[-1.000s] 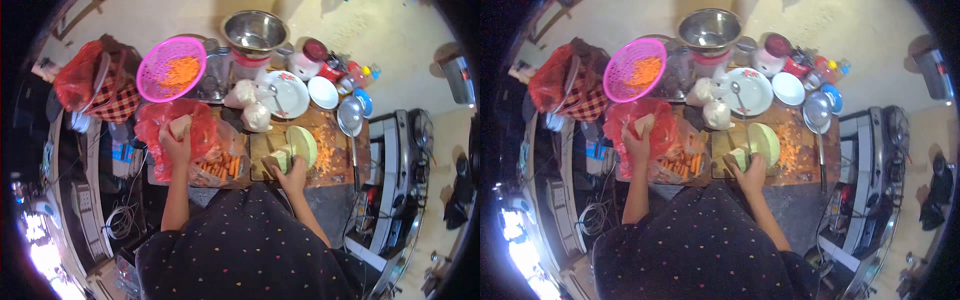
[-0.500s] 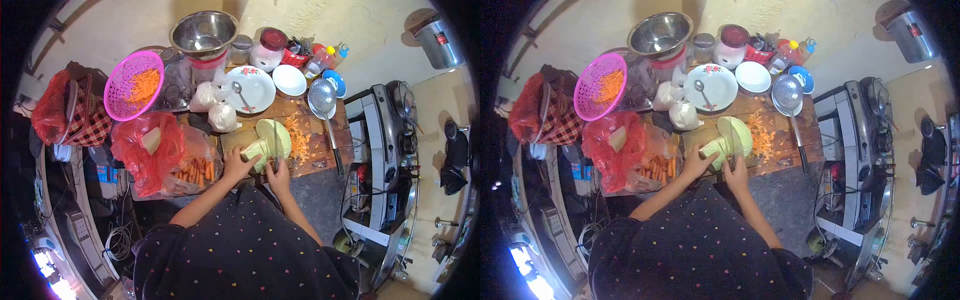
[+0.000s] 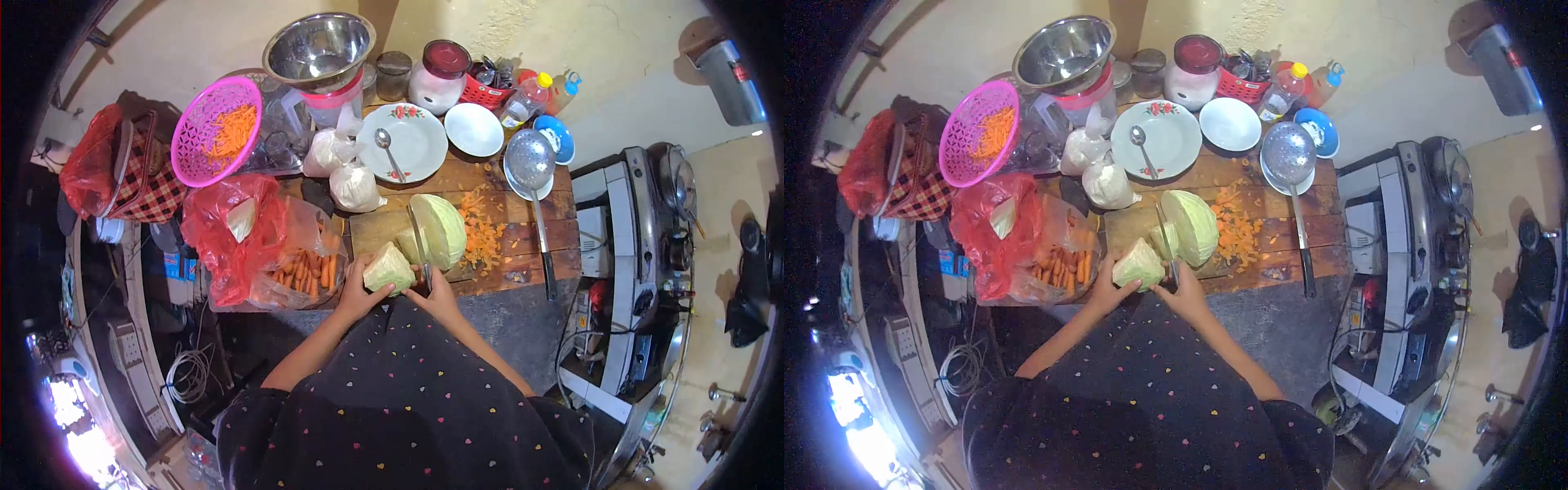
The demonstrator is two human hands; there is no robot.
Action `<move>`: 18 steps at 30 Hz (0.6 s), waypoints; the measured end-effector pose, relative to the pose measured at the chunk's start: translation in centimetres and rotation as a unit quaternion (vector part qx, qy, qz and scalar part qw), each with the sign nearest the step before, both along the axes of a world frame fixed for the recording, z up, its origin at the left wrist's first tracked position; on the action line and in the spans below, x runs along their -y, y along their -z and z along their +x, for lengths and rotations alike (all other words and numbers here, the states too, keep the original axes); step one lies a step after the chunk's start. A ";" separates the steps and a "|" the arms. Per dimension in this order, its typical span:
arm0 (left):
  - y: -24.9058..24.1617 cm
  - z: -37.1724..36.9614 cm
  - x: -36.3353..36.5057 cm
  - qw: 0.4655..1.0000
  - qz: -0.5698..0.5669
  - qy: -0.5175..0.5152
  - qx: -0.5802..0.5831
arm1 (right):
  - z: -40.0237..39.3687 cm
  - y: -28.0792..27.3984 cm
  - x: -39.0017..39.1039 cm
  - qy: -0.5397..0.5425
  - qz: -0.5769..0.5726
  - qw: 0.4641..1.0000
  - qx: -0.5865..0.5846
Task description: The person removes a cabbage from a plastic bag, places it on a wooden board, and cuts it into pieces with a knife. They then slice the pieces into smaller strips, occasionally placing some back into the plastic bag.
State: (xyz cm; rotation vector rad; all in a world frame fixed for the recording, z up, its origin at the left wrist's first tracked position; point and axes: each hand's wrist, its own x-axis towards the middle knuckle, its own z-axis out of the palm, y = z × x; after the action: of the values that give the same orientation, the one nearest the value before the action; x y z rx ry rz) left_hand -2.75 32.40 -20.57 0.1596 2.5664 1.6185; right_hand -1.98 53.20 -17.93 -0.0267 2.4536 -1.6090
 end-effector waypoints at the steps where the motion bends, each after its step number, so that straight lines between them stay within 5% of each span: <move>1: 0.3 0.3 0.0 0.998 0.053 -0.009 0.019 | -0.1 0.5 -0.1 -0.010 -0.018 1.000 -0.004; 6: 0.3 1.4 0.5 0.957 0.248 -0.061 0.135 | -1.3 -0.1 -0.1 -0.059 -0.040 0.997 0.009; 9: -0.6 2.1 0.0 0.972 0.190 -0.093 0.103 | -1.8 0.6 -0.2 -0.099 0.037 0.992 -0.063; 18: -3.8 4.0 -1.5 0.794 0.405 -0.319 0.323 | -2.7 -0.3 0.1 -0.202 0.084 0.971 -0.098</move>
State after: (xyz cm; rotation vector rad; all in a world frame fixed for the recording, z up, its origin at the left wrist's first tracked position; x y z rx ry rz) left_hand 1.30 33.93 -16.81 -1.1033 1.3246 2.3268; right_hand -4.64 53.15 -17.63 -0.6443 2.5039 -1.2730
